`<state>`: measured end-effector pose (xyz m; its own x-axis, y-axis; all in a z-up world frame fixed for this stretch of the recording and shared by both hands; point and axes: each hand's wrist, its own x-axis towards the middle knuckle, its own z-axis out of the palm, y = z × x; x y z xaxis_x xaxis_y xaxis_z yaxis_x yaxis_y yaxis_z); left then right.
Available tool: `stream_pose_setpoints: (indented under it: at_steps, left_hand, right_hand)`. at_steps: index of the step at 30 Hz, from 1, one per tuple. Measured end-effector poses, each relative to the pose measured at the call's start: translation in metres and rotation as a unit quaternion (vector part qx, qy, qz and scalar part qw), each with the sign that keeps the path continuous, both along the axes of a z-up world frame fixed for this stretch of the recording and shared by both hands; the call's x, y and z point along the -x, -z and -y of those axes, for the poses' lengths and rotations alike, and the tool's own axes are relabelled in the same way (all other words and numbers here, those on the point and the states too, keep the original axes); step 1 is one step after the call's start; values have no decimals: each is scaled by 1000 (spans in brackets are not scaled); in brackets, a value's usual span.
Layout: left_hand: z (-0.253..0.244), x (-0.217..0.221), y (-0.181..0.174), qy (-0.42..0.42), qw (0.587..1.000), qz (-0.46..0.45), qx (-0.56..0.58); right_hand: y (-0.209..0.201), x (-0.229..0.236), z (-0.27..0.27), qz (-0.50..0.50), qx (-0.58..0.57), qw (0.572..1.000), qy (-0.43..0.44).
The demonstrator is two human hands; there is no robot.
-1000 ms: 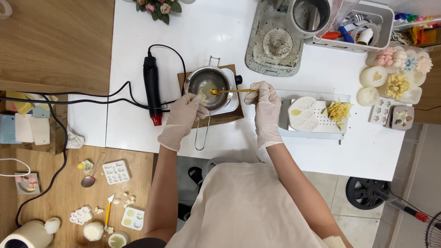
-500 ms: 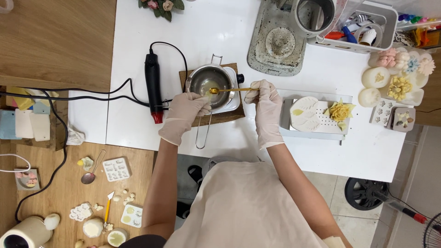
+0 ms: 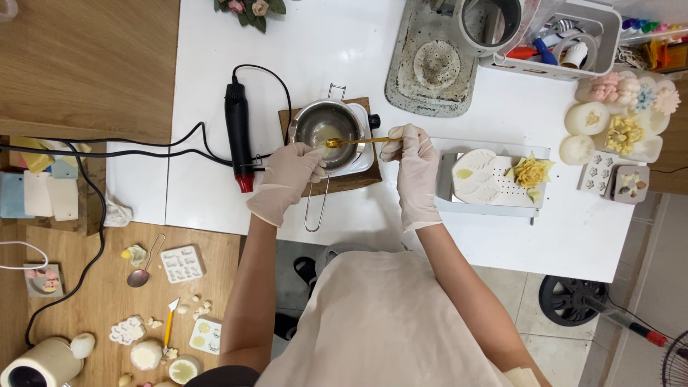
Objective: Assembling and dipping a yellow wax flower into molten wax to secure the petals.
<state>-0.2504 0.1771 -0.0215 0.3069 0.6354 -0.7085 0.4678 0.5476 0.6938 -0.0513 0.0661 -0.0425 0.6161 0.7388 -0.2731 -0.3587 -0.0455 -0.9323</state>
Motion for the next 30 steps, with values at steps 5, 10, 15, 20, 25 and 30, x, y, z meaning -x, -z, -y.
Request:
stream_pose_setpoints:
  at_steps: [5,10,15,20,25,30]
  left_hand:
    - [2,0,-2,4,1000,11,-9]
    - [1,-2,-19,17,1000,1,11]
    - [-2,-3,-12,9,999,9,31]
    - [-4,-5,-26,18,999,-9,33]
    - [-7,-4,-15,26,999,10,44]
    - [-8,-4,-15,26,998,0,60]
  right_hand:
    - [3,0,-1,15,10,1000,4]
    - [-1,2,-2,15,4,1000,2]
    - [-4,4,0,2,-33,999,-8]
    - [-15,10,0,23,-37,999,-13]
    - [-28,16,1,56,-23,998,-35]
    - [-40,21,2,152,-27,984,-84]
